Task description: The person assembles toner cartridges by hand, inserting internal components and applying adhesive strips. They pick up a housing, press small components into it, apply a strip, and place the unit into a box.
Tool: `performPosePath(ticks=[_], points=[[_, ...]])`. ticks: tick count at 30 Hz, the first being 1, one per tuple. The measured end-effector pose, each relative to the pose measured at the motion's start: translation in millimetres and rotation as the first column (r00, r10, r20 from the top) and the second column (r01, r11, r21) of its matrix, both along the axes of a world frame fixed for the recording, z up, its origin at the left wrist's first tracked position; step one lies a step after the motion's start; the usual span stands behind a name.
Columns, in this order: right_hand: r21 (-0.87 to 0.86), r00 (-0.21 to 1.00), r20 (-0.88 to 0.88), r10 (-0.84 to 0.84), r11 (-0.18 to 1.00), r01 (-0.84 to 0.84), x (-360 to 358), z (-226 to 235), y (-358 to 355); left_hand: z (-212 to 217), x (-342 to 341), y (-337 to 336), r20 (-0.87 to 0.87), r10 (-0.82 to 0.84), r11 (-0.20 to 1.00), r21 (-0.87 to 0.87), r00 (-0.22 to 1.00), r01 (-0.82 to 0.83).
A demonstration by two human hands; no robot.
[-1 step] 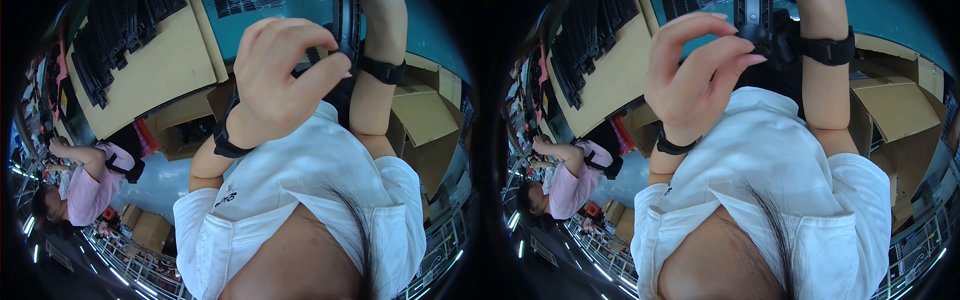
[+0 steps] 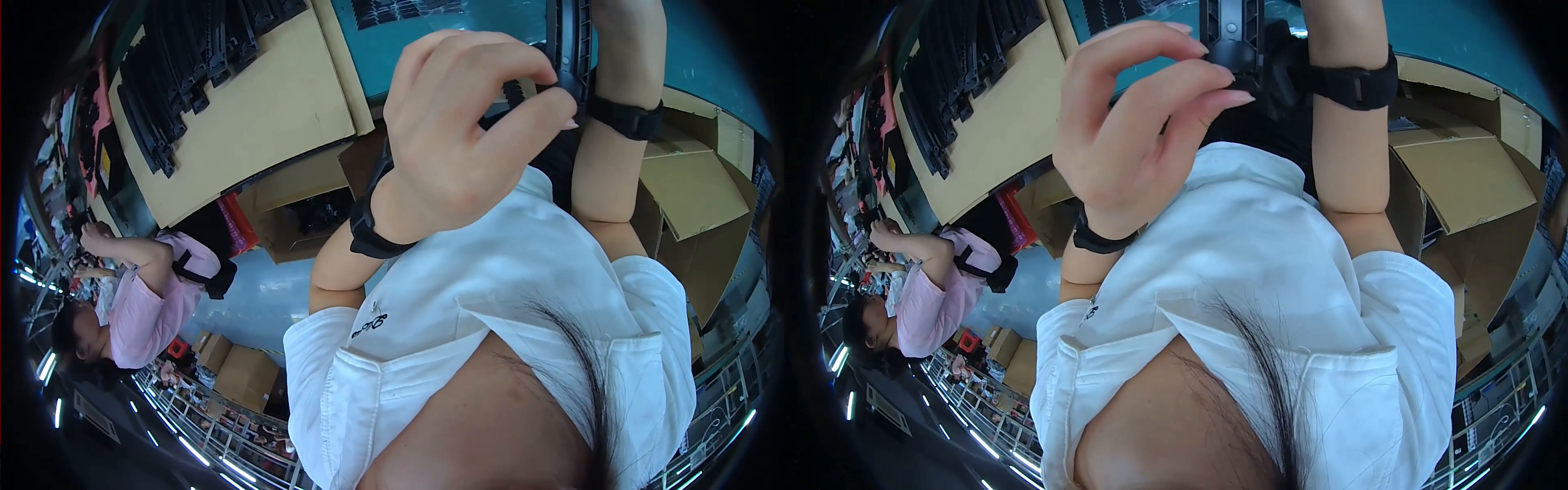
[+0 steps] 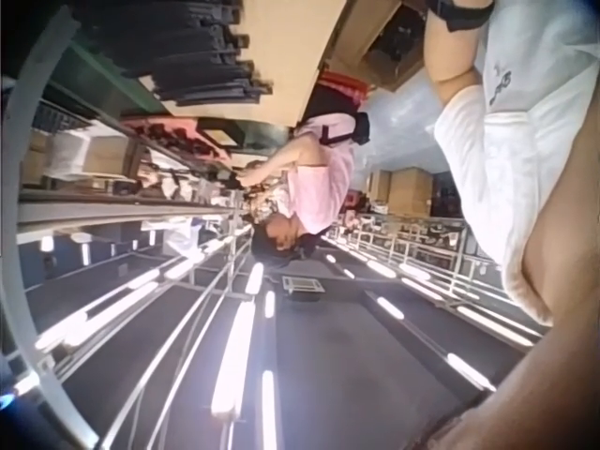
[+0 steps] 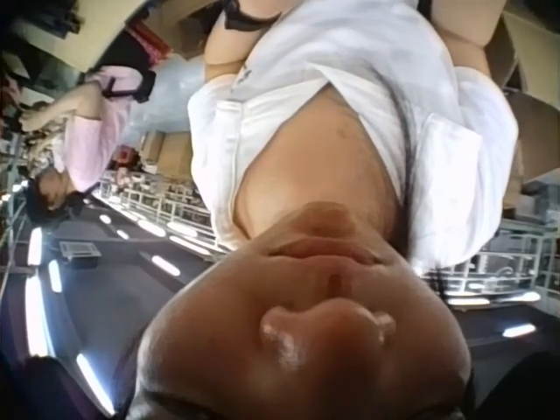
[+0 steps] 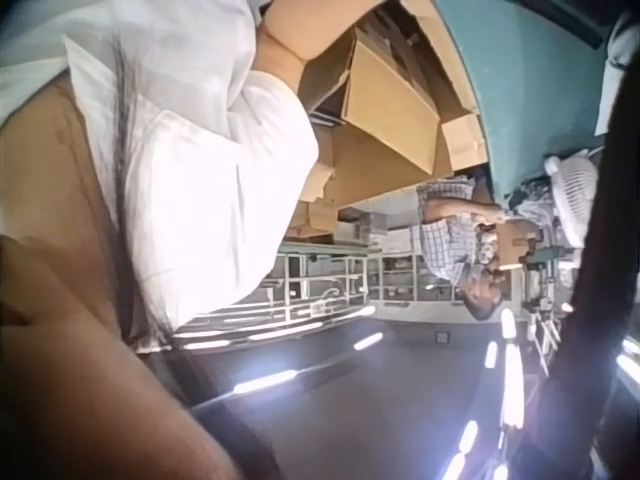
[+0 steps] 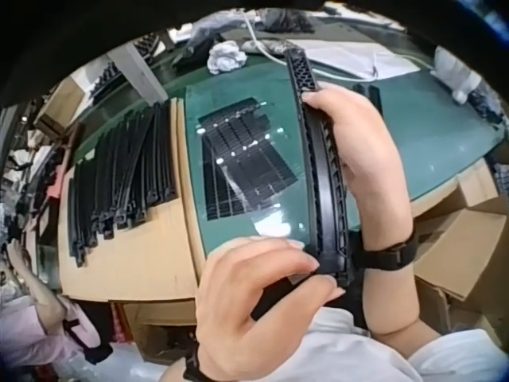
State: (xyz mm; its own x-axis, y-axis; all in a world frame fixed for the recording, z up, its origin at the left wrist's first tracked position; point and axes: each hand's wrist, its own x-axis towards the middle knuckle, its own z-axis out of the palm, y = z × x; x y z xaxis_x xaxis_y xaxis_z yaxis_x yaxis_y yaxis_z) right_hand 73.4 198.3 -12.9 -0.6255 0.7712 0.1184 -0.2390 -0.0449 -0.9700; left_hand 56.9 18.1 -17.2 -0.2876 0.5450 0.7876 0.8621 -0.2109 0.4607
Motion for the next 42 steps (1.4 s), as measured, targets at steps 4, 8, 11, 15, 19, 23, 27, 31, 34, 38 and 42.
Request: performPosePath(ticks=[4,8,11,15,19,23,27,31,34,38,42], points=[[-0.345,0.973,-0.140,0.182,0.912,-0.221,9.2,10.4,-28.6,-5.1,-1.3,9.9,0.079,0.019,0.994,0.107,0.997,-0.027],[-0.628,0.855,-0.404,0.325,0.581,-0.517,13.9,11.0,-39.7,4.5,-6.3,2.0,-0.041,0.045,0.998,0.039,0.998,-0.043],[-0.616,0.911,-0.333,0.244,0.675,-0.405,13.3,20.2,-49.6,6.8,-8.6,-3.1,-0.081,0.052,0.999,0.014,0.995,-0.051],[-0.633,0.924,-0.329,0.197,0.680,-0.370,14.9,21.0,-45.5,7.3,-10.0,-4.3,-0.101,0.045,0.999,0.001,0.994,-0.045],[-0.705,0.890,-0.429,0.157,0.558,-0.438,16.4,13.9,-42.8,6.1,-7.5,-6.0,-0.101,0.044,0.999,-0.002,0.994,-0.045],[-0.711,0.861,-0.495,0.116,0.515,-0.479,18.3,9.1,-39.1,6.2,-5.0,-10.8,-0.114,0.047,0.999,-0.005,0.992,-0.048],[-0.684,0.807,-0.580,0.110,0.473,-0.556,20.7,12.6,-40.6,4.4,-3.1,-11.3,-0.117,0.051,0.999,0.000,0.992,-0.051],[-0.673,0.791,-0.601,0.114,0.462,-0.578,19.7,17.9,-46.2,2.7,-0.8,-11.4,-0.117,0.059,0.998,-0.002,0.991,-0.059],[-0.667,0.790,-0.606,0.090,0.484,-0.567,22.8,22.8,-46.3,4.5,0.8,-7.8,-0.112,0.047,0.999,0.002,0.993,-0.047],[-0.657,0.786,-0.610,0.102,0.490,-0.574,20.6,21.6,-48.6,3.3,-0.5,-9.2,-0.117,0.052,0.999,-0.007,0.992,-0.053],[-0.645,0.782,-0.614,0.110,0.500,-0.578,20.5,21.8,-47.3,3.6,-1.0,-8.1,-0.110,0.049,0.999,-0.007,0.993,-0.050]])
